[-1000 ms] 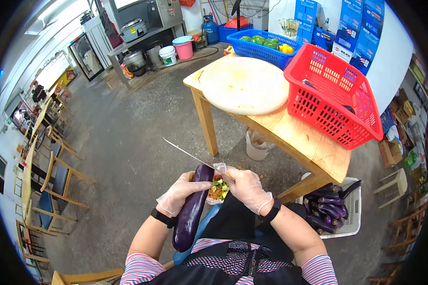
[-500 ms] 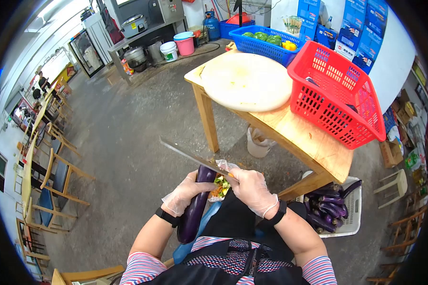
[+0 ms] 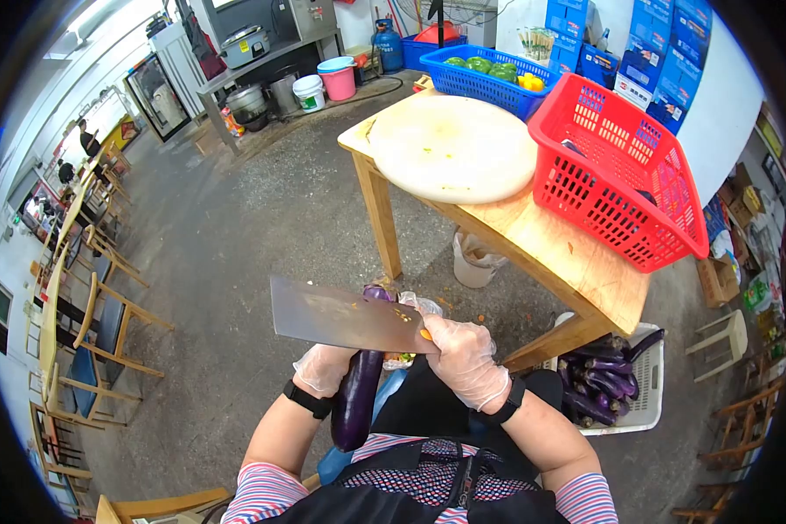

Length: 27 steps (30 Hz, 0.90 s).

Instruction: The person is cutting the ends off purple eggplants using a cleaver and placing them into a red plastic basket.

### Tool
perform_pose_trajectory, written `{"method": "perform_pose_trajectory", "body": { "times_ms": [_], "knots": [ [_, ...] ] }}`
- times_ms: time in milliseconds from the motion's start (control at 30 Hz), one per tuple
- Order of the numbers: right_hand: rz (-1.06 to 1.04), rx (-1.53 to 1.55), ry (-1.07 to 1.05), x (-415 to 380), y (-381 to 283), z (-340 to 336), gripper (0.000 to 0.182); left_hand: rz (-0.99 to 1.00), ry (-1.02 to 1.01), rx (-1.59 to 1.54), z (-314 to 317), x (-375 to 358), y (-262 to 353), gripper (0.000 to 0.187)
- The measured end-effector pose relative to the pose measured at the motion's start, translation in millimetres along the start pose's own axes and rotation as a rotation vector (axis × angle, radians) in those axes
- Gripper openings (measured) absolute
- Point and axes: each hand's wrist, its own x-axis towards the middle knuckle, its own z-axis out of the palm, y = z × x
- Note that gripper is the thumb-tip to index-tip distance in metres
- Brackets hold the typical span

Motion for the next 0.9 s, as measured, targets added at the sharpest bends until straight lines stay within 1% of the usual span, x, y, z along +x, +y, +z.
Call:
{"method": "perform_pose_trajectory", "body": {
  "times_ms": [100,167,233,267,300,500,600,700,767,900],
  "knots": [
    [-0.018,0.018,0.020,1.4,-1.4,-3.7,0.012,-0.002,0.022,-0.075,-5.8,-0.4,-8.2,0.041],
    [-0.031,0.018,0.023,1.8,-2.9,-6.2,0.012,0.015,0.071,-0.133,-11.6,-1.4,-11.9,0.040],
    [-0.045,0.017,0.024,1.2,-2.6,-9.0,0.012,0.051,0.076,-0.139,-10.5,-3.7,-12.1,0.039],
    [-0.045,-0.036,-0.011,-0.1,-2.5,-10.3,0.013,0.084,0.078,-0.142,-10.0,-5.4,-12.5,0.039],
    [-0.048,-0.091,-0.044,-1.0,-1.3,-11.3,0.013,0.087,0.082,-0.145,-10.4,-5.6,-13.7,0.039],
    [-0.046,-0.087,-0.059,-6.7,6.1,-12.8,0.015,0.080,0.103,-0.131,-13.9,-1.9,-16.6,0.037],
    [-0.036,-0.111,-0.047,-7.8,7.0,-14.7,0.015,0.102,0.065,-0.181,-8.1,-2.9,-8.8,0.035],
    [-0.021,-0.129,-0.001,-4.6,1.7,-21.6,0.014,0.128,0.121,-0.162,-4.8,-4.4,-5.1,0.034],
    [-0.017,-0.121,-0.010,-3.5,4.4,-22.7,0.014,0.091,0.169,-0.104,0.1,-3.3,-2.4,0.038],
    [-0.031,-0.105,-0.034,-5.6,5.2,-21.3,0.014,0.111,0.186,-0.127,-5.2,-2.1,-9.9,0.038]
  ]
}}
